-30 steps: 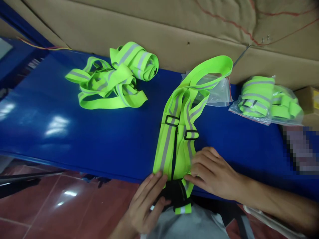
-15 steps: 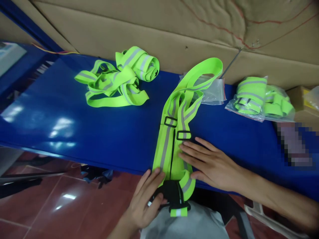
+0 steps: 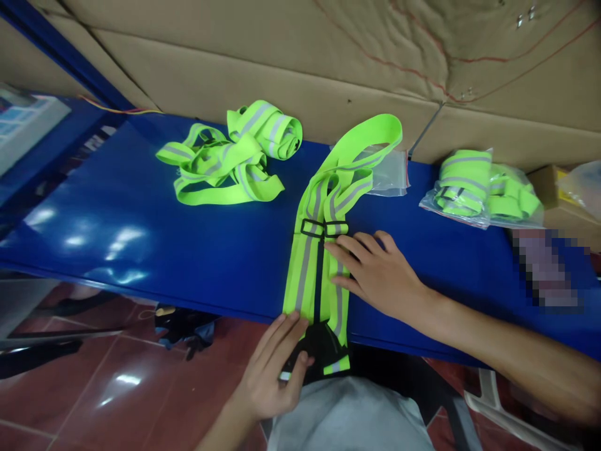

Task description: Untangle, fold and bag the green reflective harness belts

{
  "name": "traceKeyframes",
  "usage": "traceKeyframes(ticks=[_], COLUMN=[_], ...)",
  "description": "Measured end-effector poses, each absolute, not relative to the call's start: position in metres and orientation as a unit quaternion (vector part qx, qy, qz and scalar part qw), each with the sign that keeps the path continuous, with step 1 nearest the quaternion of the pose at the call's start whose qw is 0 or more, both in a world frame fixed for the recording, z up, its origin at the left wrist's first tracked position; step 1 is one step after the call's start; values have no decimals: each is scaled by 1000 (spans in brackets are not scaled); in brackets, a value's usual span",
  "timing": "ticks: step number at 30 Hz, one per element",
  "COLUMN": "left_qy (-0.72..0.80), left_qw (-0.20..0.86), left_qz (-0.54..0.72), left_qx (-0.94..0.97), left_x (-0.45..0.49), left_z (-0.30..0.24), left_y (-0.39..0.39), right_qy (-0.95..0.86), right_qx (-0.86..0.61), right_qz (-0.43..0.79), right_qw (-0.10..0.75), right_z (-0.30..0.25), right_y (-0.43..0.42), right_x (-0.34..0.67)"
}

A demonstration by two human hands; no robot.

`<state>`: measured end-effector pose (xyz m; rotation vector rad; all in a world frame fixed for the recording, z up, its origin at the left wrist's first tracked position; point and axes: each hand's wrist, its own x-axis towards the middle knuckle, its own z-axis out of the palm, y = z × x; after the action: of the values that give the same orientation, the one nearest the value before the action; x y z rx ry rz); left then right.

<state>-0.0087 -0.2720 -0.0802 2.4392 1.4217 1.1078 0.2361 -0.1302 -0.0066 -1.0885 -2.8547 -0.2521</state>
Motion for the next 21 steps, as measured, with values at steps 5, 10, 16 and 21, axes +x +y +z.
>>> traceKeyframes(ticks=[5, 10, 16, 21], left_qy=[442, 403, 501, 519], left_qw=[53, 52, 59, 69], left_qz=[402, 436, 351, 321], left_qx=[800, 803, 789, 789], left_x=[-19, -17, -17, -9], left_z=[-87, -82, -75, -60], left_y=[-273, -270, -277, -281], right_qy=[-920, -929, -933, -939], right_qx=[-377, -349, -302, -294], right_qz=[-101, -39, 146, 167], right_qw=[39, 119, 133, 61], right_z=[-1, -12, -4, 11], right_y=[-122, -119, -145, -208], right_x=[230, 230, 249, 260])
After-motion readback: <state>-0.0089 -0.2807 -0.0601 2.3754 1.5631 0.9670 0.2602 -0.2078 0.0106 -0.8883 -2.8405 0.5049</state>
